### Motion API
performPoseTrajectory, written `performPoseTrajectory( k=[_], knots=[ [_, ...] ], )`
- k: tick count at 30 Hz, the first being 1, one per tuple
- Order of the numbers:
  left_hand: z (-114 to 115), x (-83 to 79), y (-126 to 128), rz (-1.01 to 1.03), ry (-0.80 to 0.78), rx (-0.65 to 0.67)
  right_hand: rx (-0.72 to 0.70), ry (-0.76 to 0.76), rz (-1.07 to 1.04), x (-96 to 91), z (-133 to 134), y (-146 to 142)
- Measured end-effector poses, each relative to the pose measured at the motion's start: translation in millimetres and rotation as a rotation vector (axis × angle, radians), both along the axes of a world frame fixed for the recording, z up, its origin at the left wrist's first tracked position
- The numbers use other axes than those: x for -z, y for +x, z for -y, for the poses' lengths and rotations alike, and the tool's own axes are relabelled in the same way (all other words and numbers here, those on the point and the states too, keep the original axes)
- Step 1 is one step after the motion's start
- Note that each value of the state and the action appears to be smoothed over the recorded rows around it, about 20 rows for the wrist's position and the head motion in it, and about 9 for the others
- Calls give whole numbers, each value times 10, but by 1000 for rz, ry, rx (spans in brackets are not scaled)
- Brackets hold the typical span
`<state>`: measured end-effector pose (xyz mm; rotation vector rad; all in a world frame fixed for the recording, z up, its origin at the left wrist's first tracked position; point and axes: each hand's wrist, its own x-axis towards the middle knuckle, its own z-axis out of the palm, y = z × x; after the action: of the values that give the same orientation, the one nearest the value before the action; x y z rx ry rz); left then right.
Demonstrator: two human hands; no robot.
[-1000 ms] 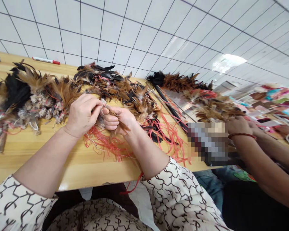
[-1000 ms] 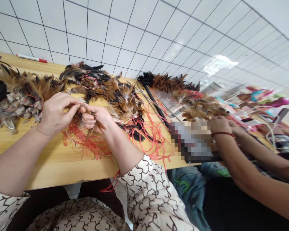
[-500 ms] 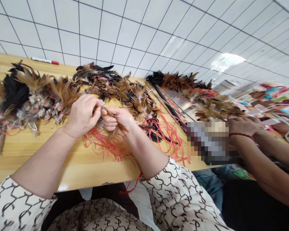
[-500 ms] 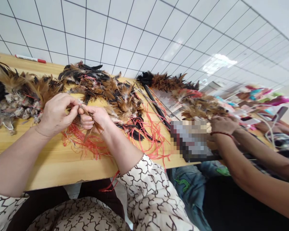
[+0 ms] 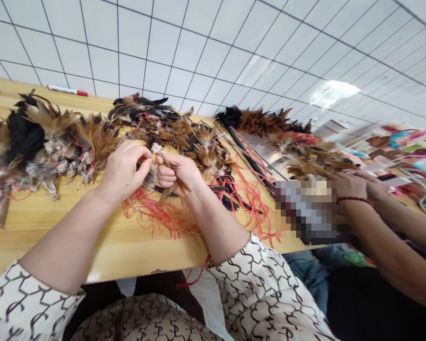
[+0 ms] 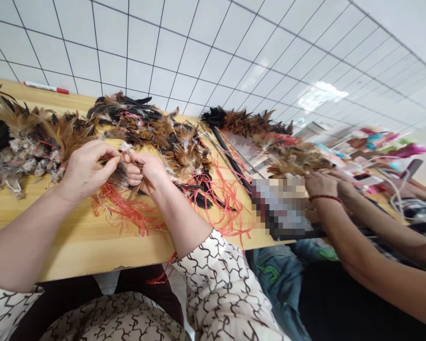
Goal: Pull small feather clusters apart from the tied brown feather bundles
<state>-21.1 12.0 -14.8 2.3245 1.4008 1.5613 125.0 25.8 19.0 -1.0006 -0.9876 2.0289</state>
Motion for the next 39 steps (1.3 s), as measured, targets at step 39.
performPoseTrajectory(
  k=[39],
  knots=[
    [-92,-157,-110,786,-546,-42,-41,1201,1406,61,118,-12]
  ],
)
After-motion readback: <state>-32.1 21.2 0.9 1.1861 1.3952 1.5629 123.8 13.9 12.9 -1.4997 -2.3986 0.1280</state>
